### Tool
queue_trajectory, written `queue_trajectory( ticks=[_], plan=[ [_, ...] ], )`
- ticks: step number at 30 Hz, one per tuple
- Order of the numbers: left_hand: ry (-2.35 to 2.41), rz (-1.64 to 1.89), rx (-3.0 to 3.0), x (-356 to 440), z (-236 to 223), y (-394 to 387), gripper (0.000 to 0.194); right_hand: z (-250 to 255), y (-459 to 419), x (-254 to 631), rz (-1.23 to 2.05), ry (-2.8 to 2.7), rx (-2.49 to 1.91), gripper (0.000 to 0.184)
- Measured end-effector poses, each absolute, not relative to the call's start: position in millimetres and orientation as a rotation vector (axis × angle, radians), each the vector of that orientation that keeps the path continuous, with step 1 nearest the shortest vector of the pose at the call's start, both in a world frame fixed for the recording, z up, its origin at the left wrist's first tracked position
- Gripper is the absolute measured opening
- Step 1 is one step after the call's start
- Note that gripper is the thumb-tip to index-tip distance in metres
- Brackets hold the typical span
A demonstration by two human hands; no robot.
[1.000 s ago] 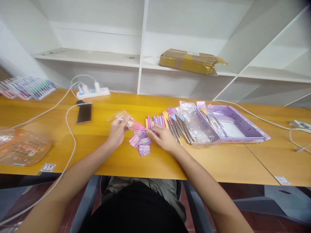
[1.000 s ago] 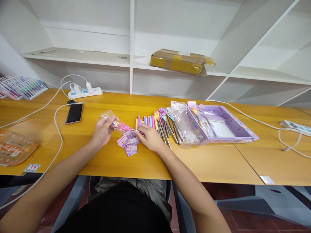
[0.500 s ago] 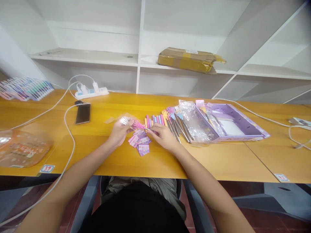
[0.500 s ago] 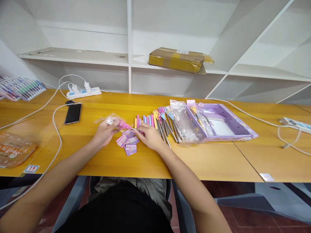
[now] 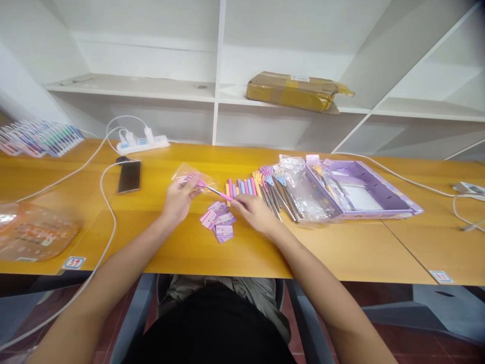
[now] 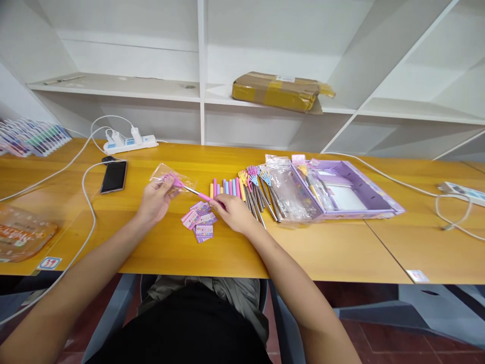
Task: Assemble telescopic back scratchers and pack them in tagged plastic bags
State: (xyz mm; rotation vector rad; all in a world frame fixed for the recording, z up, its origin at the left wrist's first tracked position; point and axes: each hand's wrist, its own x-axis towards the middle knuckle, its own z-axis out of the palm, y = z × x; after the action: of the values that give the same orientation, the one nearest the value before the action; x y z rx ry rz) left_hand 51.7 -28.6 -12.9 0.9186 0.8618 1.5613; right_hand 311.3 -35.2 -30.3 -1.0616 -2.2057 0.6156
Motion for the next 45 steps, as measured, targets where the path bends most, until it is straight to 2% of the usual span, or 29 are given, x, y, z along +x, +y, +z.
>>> queue_trajectory(
  ticks=[4, 12, 20, 26, 34, 45],
  plan=[
    [0.868, 1.58, 0.839, 47, -9, -24, 0.045, -33, -32, 314, 0.662, -2.169, -1.037, 0.04],
    [0.888, 1.307, 0.943, 76, -37, -45, 0.045, -34, -39, 305, 0.725, -2.149, -1.001, 0.04],
    [0.903, 1.496, 0.839, 64, -26, -32, 0.048, -36, -34, 309, 0.972, -1.954, -1.018, 0.04],
    [0.873, 1.398, 0.845, 63, -25, -34, 0.051, -37, -32, 310, 0.996, -1.987, -0.931, 0.042],
    [0.834, 1.33, 0.866, 73, -30, -44, 0.044, -36, -38, 309, 1.344, -1.858, -0.887, 0.044],
    [0.846, 1.275, 0.88, 67, -27, -42, 0.047, -31, -35, 312, 1.217, -1.925, -0.842, 0.04]
  ],
)
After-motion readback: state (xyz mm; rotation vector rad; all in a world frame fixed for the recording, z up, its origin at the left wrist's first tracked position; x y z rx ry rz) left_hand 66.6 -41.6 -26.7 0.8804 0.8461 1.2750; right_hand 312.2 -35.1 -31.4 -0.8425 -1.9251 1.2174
